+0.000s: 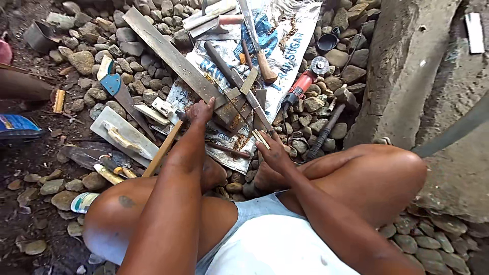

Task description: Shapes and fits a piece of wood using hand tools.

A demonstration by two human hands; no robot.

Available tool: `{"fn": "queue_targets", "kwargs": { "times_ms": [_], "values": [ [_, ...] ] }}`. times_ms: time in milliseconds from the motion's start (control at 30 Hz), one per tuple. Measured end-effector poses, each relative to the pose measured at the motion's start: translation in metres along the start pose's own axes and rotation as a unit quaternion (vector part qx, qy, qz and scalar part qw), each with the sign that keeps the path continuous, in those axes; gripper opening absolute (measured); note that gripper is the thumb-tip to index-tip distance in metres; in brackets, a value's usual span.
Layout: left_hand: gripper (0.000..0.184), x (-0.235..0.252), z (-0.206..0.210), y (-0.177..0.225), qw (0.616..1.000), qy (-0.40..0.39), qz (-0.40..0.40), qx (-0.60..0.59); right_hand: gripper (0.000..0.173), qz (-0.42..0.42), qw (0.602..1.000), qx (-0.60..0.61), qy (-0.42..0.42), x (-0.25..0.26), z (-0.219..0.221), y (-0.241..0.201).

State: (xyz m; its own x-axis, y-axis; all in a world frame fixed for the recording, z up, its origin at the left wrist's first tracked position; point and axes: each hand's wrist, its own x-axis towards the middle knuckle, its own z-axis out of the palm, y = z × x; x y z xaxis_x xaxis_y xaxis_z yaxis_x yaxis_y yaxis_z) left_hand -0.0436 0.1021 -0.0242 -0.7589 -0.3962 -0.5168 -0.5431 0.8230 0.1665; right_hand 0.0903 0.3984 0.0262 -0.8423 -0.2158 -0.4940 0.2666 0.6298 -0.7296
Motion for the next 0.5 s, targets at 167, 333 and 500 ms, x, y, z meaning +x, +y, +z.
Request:
{"fn": "queue_targets", "kwargs": {
  "times_ms": [167,333,500],
  "values": [
    [0.059,-0.013,0.005,-0.002,0.982,0.154,0.106,0.005,0.058,0.005,1.0,-0.007,0.003,0.001,0.001,0.001],
    [0.054,-0.001,0.011,0.025,0.978,0.163,0.131,0.007,0.057,0.008,1.0,0.003,0.001,0.004,-0.004,-0.004],
    [0.066,0.016,0.044,0.048,0.988,0.139,0.066,0.031,0.057,0.011,1.0,0.005,0.0,0.007,-0.007,0.002]
  ]
}}
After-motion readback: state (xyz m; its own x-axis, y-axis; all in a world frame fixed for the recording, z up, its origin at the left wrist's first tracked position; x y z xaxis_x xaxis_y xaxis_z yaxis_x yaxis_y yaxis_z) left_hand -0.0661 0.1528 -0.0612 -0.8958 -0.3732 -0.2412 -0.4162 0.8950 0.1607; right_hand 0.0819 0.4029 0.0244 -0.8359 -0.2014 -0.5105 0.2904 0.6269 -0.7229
